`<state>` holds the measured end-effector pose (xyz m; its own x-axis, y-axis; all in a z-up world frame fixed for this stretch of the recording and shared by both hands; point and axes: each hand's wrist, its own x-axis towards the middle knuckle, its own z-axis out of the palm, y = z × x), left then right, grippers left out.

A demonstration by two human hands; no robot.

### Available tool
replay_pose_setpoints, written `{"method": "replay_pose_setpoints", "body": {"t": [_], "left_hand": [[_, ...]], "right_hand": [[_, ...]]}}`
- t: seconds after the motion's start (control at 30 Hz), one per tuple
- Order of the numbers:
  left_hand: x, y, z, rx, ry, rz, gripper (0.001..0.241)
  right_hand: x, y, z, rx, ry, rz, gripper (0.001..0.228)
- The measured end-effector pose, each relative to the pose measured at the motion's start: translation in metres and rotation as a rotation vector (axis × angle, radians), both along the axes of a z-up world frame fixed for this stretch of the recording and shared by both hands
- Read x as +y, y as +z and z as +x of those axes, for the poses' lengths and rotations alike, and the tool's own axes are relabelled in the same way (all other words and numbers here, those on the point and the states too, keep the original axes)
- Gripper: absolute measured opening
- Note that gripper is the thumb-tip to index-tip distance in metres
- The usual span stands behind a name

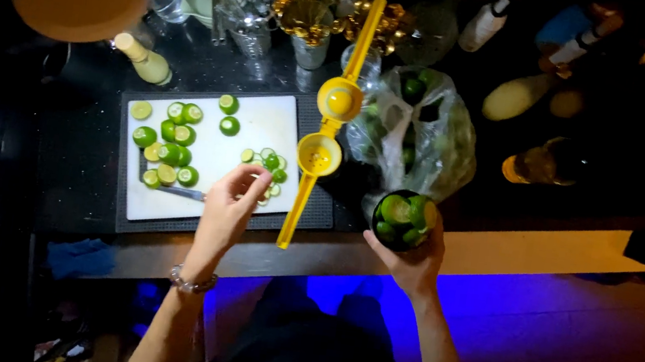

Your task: Preparing and squeezing sliced limes using a hand-held juicer at a bar counter.

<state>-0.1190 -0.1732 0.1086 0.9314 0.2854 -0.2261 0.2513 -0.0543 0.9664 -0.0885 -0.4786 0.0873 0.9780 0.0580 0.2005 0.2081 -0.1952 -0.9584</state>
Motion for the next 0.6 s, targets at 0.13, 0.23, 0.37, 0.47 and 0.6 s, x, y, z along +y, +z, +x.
{"method": "replay_pose_setpoints", "body": {"t": [0.13, 0.23, 0.37, 0.47, 0.6], "left_hand": [[-0.040, 0.057, -0.007, 0.019, 0.059, 0.203, 0.023], [-0.080, 0.076, -0.021, -0.234, 0.102, 0.475, 0.019], [-0.148, 0.089, -0.032, -0.260, 0.139, 0.665, 0.016], [-0.209, 0.087, -0.035, -0.289, 0.063, 0.653, 0.016], [-0.288, 0.076, -0.016, -0.318, -0.049, 0.646, 0.015]], "right_hand": [[-0.057, 0.019, -0.020, 0.003, -0.046, -0.101, 0.078], [-0.114, 0.017, -0.037, 0.198, 0.036, 0.127, 0.085], [-0.193, 0.009, -0.055, 0.120, -0.082, 0.115, 0.089], [-0.261, 0.006, -0.071, 0.029, -0.179, -0.002, 0.090], [-0.349, -0.001, -0.095, 0.094, -0.359, -0.175, 0.091]]}}
